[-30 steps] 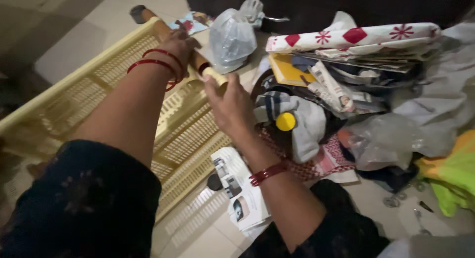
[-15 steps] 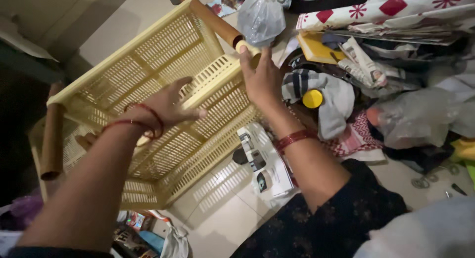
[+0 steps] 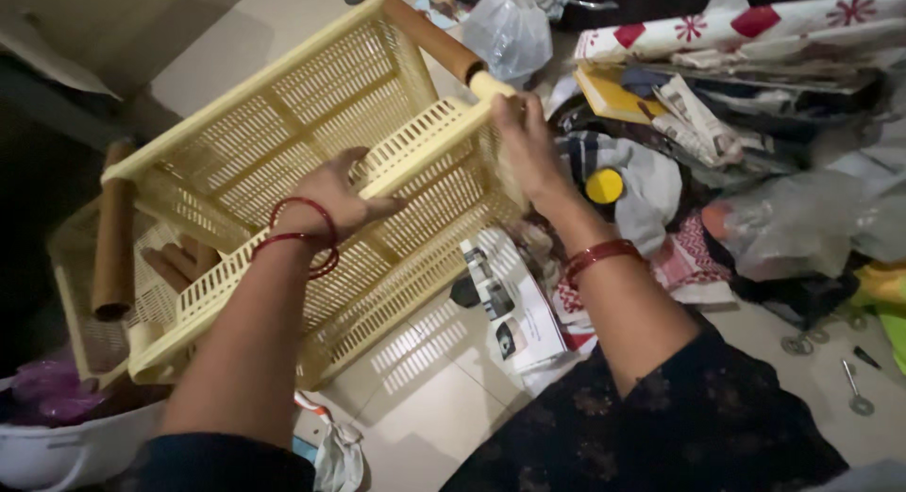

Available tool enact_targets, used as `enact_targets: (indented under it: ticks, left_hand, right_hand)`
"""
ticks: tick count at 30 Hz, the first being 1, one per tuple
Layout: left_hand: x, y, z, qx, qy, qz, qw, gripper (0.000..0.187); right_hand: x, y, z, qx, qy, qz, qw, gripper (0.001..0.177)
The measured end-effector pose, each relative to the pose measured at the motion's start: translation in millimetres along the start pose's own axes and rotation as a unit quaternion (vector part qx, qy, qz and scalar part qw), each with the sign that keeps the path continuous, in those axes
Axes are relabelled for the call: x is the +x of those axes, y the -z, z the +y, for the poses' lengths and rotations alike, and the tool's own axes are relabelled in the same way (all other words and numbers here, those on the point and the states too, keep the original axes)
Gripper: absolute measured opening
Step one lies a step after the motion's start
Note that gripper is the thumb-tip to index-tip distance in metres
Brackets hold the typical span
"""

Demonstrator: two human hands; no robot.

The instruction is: The person assembles a beige plastic basket by inserting wooden dowels into the basket frame. They repeatedly insert and remove the dowels, adjusting their placement within the basket structure.

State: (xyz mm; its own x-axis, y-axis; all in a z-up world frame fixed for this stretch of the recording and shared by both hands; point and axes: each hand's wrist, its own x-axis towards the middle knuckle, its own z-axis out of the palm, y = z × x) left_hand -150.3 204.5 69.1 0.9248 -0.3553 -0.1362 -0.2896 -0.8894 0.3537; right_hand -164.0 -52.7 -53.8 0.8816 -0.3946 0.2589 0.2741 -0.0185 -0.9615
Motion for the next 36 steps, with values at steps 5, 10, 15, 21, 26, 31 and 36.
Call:
enact_targets:
  ticks: [5, 10, 15, 21, 26, 31, 36]
  left_hand:
    - [1.0, 1.5, 2.7, 0.027, 0.050, -0.023, 0.998, 0.103]
    - [2.4, -0.4, -3.0, -0.036, 0.010, -0.008, 0.999, 0.102]
    - [-2.8, 4.3, -1.3, 0.003, 0.043, -0.012, 0.999, 0.097]
    - [-6.9, 23.8, 6.2, 0.014, 0.052, 0.018, 0.998, 0.093]
    - [-14.6, 42.9, -0.8, -0.024, 0.017, 0.064, 0.998, 0.090]
    - [-27.7, 59.9, -17.7, -0.017, -0.078, 0.148, 0.986, 0.084]
    - [-41.8, 70.9, -39.6, 0.030, -0.094, 0.218, 0.971, 0.069]
  right_hand:
    - [0.9, 22.3, 32.7, 0.044, 0.052, -0.149, 0.986, 0.074]
    - [13.2, 24.6, 104.7, -0.357, -0.018, -0.145, 0.923, 0.053]
    - [5.9, 18.4, 155.3, -0.242, -0.005, -0.037, 0.970, 0.034]
    - [25.7, 5.8, 122.1, -0.246, 0.117, 0.017, 0.962, 0.041]
    - [38.8, 2.5, 49.2, -0.307, 0.153, 0.067, 0.937, 0.048]
    - [29.2, -1.7, -18.0, -0.266, 0.205, 0.063, 0.940, 0.039]
    - [39.6, -16.5, -83.7, -0.378, 0.288, 0.043, 0.879, 0.028]
